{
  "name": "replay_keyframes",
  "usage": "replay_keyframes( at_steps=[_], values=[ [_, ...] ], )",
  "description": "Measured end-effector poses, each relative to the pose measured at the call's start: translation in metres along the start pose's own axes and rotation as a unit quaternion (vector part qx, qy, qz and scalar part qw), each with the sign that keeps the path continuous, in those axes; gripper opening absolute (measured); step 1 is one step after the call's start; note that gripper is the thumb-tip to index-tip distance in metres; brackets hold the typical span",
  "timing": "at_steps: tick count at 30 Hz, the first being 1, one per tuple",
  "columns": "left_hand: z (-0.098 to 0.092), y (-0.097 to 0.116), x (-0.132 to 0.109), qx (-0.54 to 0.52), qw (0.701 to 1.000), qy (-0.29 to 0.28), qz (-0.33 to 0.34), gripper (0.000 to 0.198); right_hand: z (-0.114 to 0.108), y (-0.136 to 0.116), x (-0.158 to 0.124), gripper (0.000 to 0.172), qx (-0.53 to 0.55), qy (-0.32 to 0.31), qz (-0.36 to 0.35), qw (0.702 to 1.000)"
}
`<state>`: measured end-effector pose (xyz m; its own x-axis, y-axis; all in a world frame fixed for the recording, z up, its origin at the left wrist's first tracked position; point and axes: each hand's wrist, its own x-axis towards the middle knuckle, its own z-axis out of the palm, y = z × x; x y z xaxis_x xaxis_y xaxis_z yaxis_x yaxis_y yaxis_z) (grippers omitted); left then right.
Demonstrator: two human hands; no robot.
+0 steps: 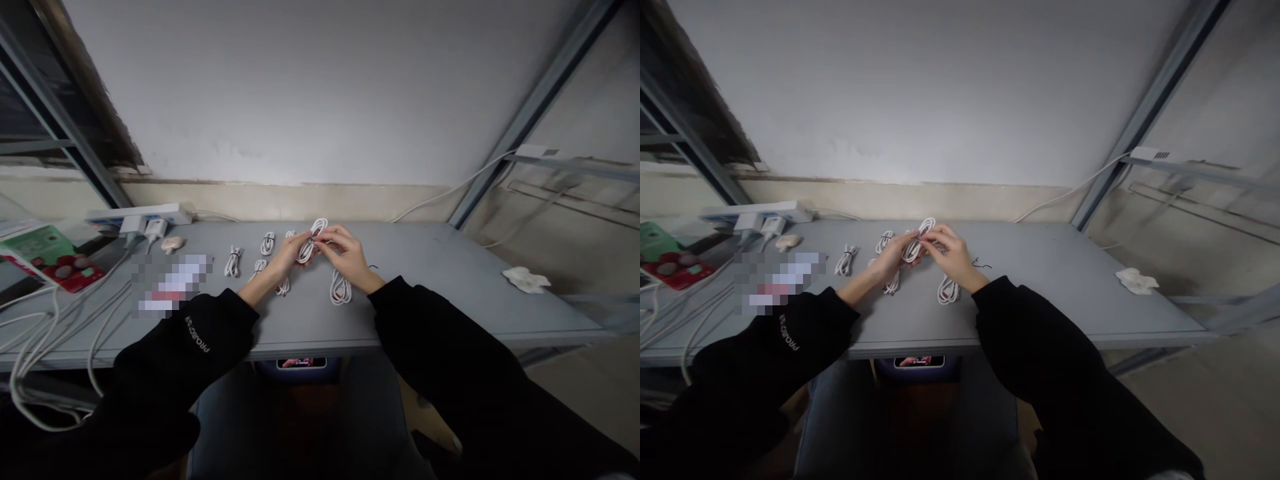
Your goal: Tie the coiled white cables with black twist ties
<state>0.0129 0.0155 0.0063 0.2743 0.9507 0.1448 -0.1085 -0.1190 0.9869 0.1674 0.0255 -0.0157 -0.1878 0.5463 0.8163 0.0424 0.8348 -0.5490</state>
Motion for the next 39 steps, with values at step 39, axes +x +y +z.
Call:
replay_keyframes(
  at_steps=[39],
  values=[
    [-0.005,0.009,-0.003,-0.065,0.994,0.015,-0.085,0.020,-0.006,0.002,0.000,0.007,-0.136,0.010,-0.001,0.991]
  ],
)
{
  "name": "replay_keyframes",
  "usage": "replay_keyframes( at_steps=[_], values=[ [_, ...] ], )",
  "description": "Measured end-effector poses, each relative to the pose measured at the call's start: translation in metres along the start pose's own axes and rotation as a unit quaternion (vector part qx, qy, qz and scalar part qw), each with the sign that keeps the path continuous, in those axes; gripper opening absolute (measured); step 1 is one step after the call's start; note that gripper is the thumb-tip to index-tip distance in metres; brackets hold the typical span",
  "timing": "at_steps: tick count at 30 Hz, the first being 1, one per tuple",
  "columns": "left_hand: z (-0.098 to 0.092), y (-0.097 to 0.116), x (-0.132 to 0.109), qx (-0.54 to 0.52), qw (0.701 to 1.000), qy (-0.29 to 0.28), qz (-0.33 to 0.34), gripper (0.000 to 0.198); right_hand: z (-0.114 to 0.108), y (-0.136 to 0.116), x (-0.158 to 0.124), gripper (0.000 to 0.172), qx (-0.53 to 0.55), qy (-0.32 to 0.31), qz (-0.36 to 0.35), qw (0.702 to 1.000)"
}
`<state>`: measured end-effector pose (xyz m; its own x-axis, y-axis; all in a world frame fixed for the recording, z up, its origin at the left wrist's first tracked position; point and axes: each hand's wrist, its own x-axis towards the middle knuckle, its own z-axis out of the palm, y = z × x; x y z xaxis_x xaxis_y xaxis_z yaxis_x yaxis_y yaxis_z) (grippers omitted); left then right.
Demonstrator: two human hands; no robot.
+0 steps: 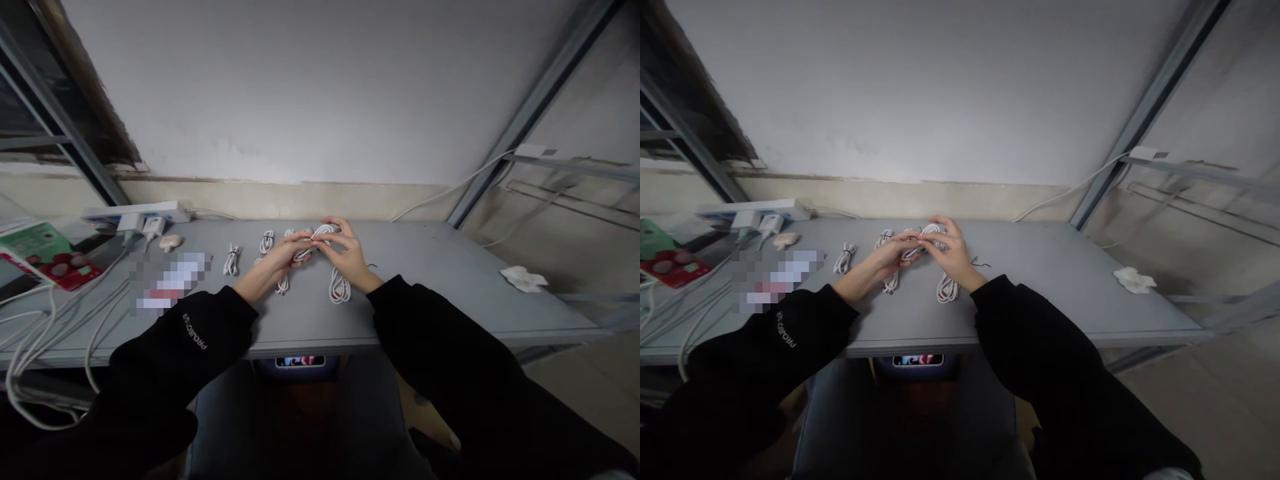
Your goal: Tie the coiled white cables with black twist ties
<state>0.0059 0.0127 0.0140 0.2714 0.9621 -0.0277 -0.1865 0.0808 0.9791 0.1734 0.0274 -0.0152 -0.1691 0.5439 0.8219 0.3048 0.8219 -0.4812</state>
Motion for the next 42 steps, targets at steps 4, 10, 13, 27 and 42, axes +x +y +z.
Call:
replay_keyframes(
  at_steps=[4,10,13,27,42],
  values=[
    [0.001,-0.001,0.000,0.003,1.000,0.004,0.006,0.018,0.001,-0.002,0.000,0.008,0.024,-0.005,-0.010,1.000],
    [0.001,-0.002,-0.001,0.008,1.000,0.008,0.013,0.020,0.004,-0.004,-0.002,0.008,0.024,0.016,-0.008,1.000],
    [0.002,-0.001,-0.002,0.017,1.000,0.015,0.016,0.018,0.005,-0.002,-0.003,0.008,0.026,0.014,-0.004,1.000],
    [0.006,-0.003,-0.005,0.042,0.997,0.050,0.051,0.016,0.010,0.005,-0.004,0.011,0.048,0.034,0.034,0.998],
    [0.012,-0.004,-0.005,0.085,0.986,0.086,0.116,0.012,0.015,0.014,-0.006,0.020,0.027,0.062,0.062,0.996]
  ],
)
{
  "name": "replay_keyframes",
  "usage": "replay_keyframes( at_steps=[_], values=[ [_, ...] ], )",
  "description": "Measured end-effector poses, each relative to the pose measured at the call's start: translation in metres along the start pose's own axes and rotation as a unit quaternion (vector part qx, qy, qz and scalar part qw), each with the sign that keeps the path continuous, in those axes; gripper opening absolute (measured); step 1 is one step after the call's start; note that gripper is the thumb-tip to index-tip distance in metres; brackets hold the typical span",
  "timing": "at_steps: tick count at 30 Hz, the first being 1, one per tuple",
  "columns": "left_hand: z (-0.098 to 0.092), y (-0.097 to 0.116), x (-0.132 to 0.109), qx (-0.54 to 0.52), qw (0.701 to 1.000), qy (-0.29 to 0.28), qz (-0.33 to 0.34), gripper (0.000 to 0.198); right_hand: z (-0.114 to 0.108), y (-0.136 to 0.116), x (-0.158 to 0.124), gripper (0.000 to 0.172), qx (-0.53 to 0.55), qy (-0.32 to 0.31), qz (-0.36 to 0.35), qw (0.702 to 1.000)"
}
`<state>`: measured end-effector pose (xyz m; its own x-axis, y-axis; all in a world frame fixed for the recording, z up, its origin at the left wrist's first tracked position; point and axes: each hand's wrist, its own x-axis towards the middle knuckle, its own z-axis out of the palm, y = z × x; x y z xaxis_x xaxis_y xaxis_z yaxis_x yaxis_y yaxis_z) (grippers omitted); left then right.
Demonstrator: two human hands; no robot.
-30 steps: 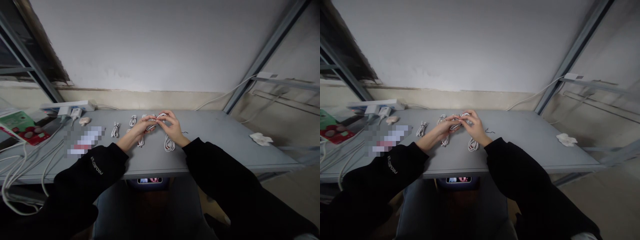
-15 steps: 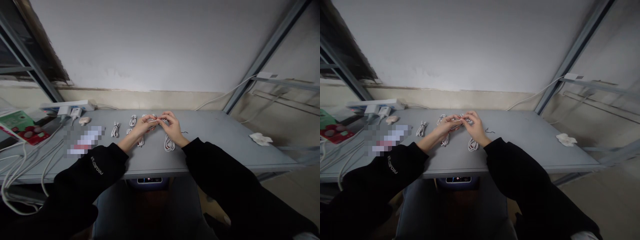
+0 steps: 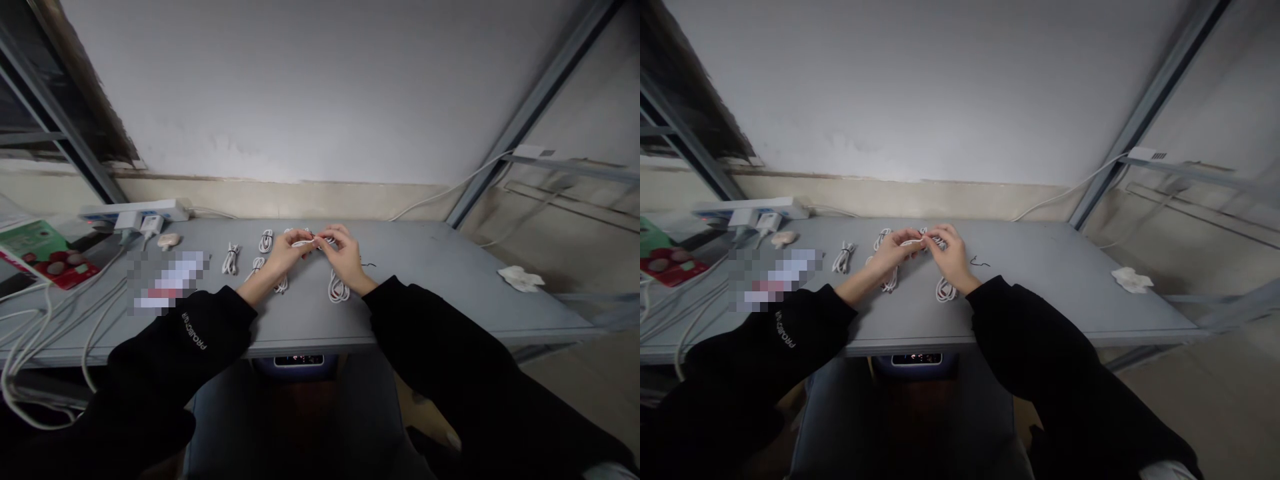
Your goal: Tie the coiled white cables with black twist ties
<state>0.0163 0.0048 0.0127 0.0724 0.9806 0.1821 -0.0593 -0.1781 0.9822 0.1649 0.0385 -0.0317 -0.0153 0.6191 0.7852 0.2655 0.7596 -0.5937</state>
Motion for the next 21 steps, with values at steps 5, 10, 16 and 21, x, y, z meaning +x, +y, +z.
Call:
replay_keyframes(
  at_steps=[5,10,16,21],
  values=[
    [-0.001,-0.005,0.002,0.046,0.997,0.014,0.058,0.011,0.002,0.001,0.000,0.018,0.003,0.014,0.009,1.000],
    [-0.002,-0.006,0.002,0.077,0.993,0.007,0.086,0.014,0.004,0.001,0.000,0.013,0.009,0.028,0.026,0.999],
    [-0.003,-0.007,0.002,0.118,0.988,0.015,0.103,0.016,0.004,0.002,0.003,0.023,0.059,0.011,0.118,0.991],
    [-0.004,-0.013,0.005,0.196,0.965,0.027,0.174,0.010,0.001,-0.001,0.006,0.035,0.147,-0.014,0.240,0.960]
  ],
)
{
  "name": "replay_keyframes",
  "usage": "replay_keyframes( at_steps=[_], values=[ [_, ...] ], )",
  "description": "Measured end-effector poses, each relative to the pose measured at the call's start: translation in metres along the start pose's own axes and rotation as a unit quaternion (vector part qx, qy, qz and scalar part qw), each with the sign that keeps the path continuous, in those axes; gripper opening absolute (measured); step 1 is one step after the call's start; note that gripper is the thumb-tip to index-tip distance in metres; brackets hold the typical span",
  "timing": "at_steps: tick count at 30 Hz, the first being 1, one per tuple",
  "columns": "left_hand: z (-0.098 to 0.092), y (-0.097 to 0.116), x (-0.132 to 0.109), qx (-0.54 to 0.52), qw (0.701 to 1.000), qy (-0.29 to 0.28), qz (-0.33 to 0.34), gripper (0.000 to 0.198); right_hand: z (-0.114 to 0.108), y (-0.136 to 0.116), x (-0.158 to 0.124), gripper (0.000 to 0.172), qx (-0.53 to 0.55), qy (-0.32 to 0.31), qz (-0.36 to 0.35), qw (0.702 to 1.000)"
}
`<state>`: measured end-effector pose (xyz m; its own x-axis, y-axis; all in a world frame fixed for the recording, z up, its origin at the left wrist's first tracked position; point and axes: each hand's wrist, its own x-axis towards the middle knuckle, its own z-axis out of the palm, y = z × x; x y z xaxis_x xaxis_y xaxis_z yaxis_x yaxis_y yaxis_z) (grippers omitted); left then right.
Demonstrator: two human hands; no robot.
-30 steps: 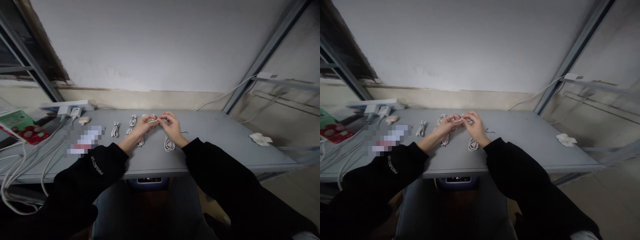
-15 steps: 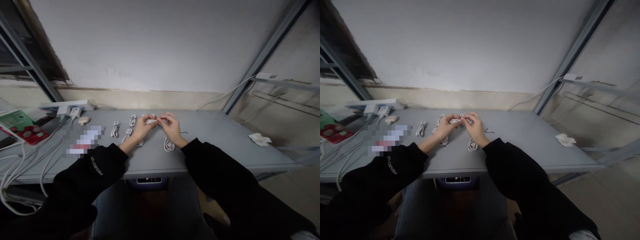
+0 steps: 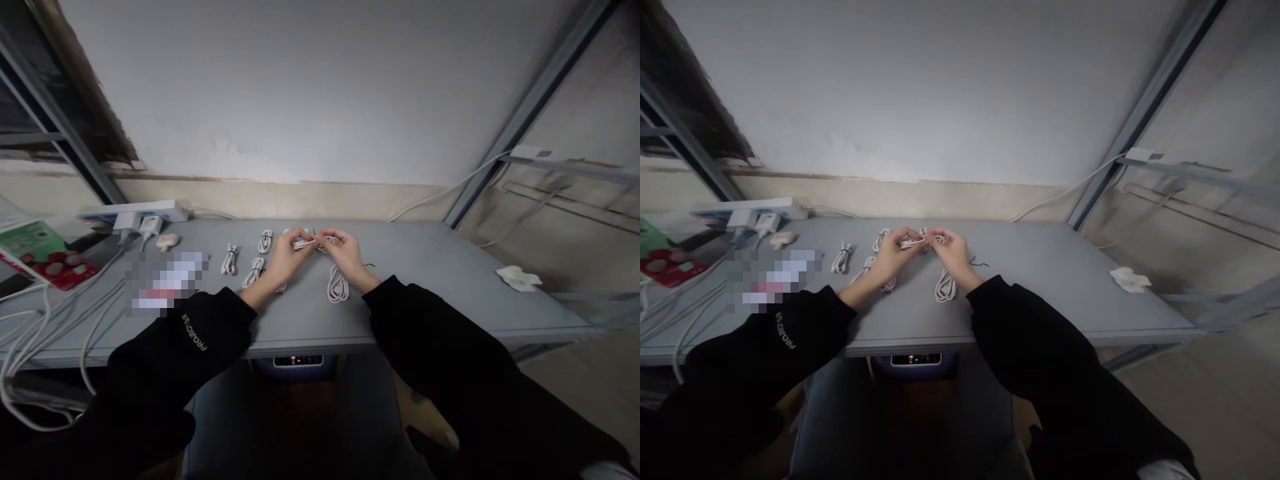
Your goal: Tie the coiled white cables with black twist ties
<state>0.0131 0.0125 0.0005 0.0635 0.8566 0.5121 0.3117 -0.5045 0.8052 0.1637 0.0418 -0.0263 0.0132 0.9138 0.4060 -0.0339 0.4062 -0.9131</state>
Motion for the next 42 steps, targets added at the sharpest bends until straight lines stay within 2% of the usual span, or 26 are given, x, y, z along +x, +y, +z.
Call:
replay_keyframes(
  at_steps=[2,4,8,10,14,17,21,25,32,35,38,40,42],
  values=[
    [0.001,-0.004,0.000,0.030,0.999,0.006,0.040,0.010,-0.001,-0.002,0.000,0.039,0.038,-0.001,0.033,0.999],
    [0.001,-0.008,0.000,0.058,0.995,0.000,0.075,0.014,-0.001,-0.006,0.000,0.035,0.075,-0.012,0.073,0.994],
    [0.000,-0.015,0.000,0.107,0.987,-0.017,0.122,0.015,-0.003,-0.018,-0.001,0.009,0.120,-0.057,0.154,0.979],
    [-0.002,-0.016,0.000,0.130,0.981,-0.022,0.141,0.014,-0.005,-0.027,-0.001,0.005,0.117,-0.089,0.192,0.970],
    [-0.005,-0.014,-0.001,0.169,0.969,-0.049,0.175,0.007,-0.010,-0.040,-0.002,0.007,0.073,-0.138,0.260,0.953],
    [-0.007,-0.012,-0.002,0.195,0.955,-0.088,0.204,0.003,-0.010,-0.043,-0.001,0.010,0.093,-0.146,0.260,0.950],
    [-0.005,-0.014,-0.004,0.216,0.935,-0.124,0.253,0.014,-0.010,-0.039,0.003,0.016,0.115,-0.142,0.265,0.947],
    [-0.001,-0.016,-0.007,0.264,0.911,-0.135,0.285,0.021,-0.012,-0.035,0.007,0.012,0.114,-0.133,0.292,0.940],
    [0.000,-0.013,-0.012,0.383,0.867,-0.161,0.273,0.029,-0.015,-0.035,0.010,0.017,0.103,-0.123,0.310,0.937],
    [0.001,-0.013,-0.012,0.365,0.879,-0.163,0.261,0.028,-0.014,-0.035,0.010,0.018,0.101,-0.120,0.314,0.936],
    [0.002,-0.015,-0.008,0.277,0.926,-0.131,0.222,0.018,-0.012,-0.032,0.009,0.013,0.113,-0.120,0.289,0.943],
    [0.001,-0.015,-0.005,0.199,0.964,-0.079,0.159,0.007,-0.011,-0.030,0.008,0.006,0.132,-0.128,0.262,0.947],
    [0.000,-0.013,-0.003,0.139,0.987,-0.032,0.070,0.012,-0.009,-0.029,0.007,0.006,0.149,-0.131,0.243,0.950]
  ],
)
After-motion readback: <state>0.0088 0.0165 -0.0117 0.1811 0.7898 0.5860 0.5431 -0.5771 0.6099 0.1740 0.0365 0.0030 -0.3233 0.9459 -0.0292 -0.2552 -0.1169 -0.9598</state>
